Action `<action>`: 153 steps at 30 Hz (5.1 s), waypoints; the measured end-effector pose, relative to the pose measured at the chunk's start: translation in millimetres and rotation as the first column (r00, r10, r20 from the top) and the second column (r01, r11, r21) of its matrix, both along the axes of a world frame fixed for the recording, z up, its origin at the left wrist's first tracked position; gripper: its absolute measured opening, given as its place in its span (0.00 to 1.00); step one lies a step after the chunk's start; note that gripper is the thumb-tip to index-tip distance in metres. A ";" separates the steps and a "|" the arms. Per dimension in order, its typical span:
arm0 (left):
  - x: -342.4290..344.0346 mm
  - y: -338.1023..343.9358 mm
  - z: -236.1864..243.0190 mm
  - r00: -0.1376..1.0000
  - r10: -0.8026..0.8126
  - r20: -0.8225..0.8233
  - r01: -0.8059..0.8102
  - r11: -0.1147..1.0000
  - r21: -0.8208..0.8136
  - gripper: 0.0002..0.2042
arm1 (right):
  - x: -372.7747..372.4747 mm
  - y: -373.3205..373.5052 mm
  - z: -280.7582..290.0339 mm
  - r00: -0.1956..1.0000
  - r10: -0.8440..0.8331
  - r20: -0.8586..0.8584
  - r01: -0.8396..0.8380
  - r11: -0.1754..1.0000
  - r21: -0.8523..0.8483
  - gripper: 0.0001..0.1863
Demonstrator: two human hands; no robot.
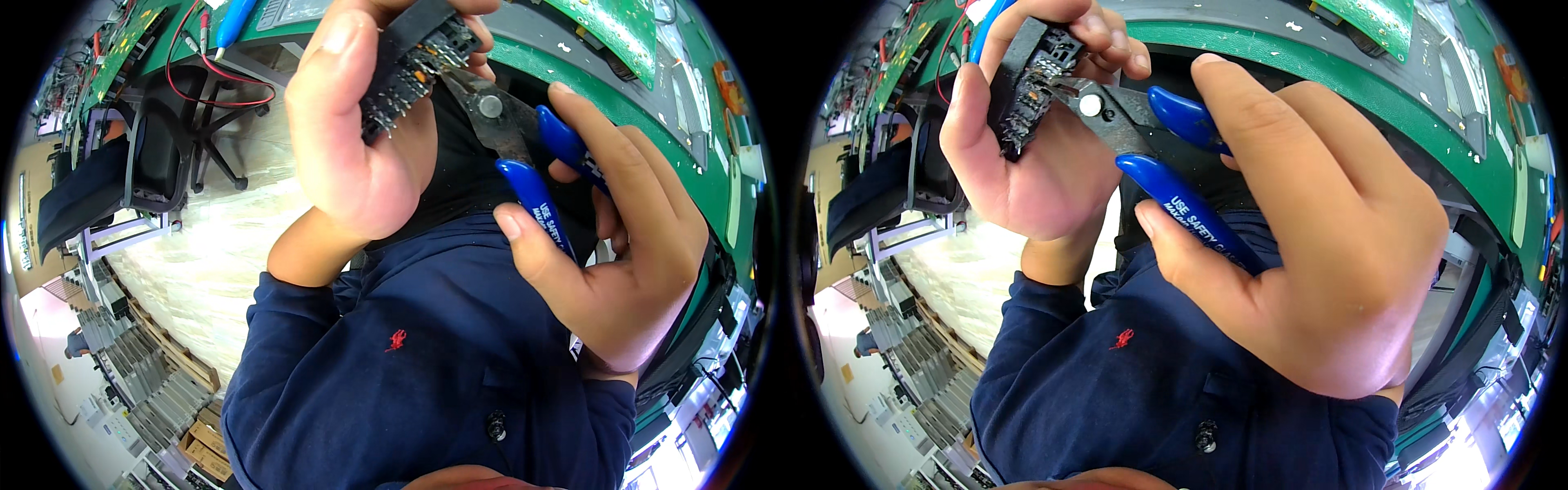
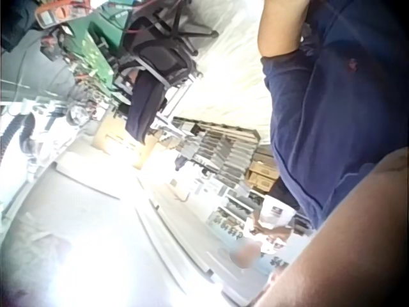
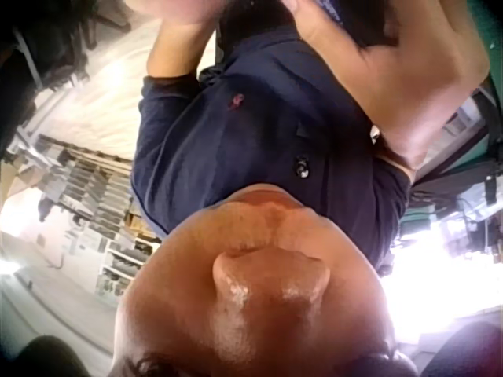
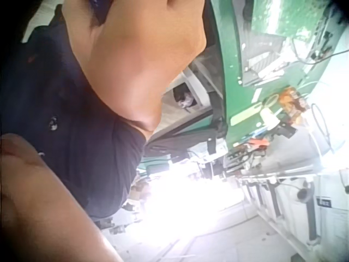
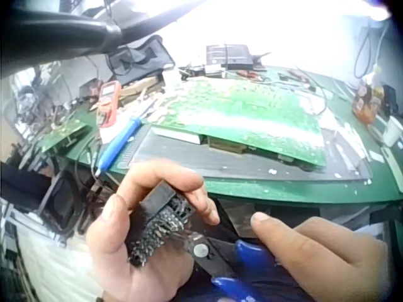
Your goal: The person uses a screwdriver to pry and adjust parts of a small black electronic module and then uses wire cutters to clip metal pins while seated at a workbench.
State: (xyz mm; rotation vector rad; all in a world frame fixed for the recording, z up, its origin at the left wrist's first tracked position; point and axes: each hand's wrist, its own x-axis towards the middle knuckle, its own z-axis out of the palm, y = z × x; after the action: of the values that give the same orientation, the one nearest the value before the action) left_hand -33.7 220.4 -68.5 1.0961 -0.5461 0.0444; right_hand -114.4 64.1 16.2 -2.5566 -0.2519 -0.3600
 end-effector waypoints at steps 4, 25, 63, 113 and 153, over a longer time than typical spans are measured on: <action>-1.6 -2.5 -0.5 1.000 -0.014 -0.002 0.014 1.000 0.018 0.23 | -1.7 -3.2 2.8 1.000 0.002 0.010 -0.002 0.999 -0.053 0.32; -1.4 -11.3 1.2 0.999 -0.047 0.013 0.046 0.996 0.073 0.23 | -4.6 -8.9 12.8 1.000 0.002 0.022 0.002 0.983 -0.184 0.32; -2.6 -9.0 -4.2 0.999 0.014 0.032 -0.017 0.995 0.094 0.22 | -0.8 -12.1 38.1 0.964 0.256 -0.076 -0.260 0.833 -0.489 0.28; -4.7 -7.9 1.4 0.997 0.048 0.059 -0.054 0.993 0.105 0.22 | 7.3 -9.6 -28.4 0.983 0.184 0.007 -0.184 0.982 -0.044 0.14; -4.6 -19.8 31.1 0.981 0.058 0.187 -0.111 0.951 0.289 0.23 | 0.1 -6.6 -58.5 0.996 0.084 -0.004 -0.082 0.979 0.184 0.17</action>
State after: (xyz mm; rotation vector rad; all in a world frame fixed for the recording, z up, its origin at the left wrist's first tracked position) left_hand -38.2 200.6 -37.4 1.4210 -0.6799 0.1392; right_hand -114.3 57.5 -42.2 -2.3577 -0.3062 -0.3214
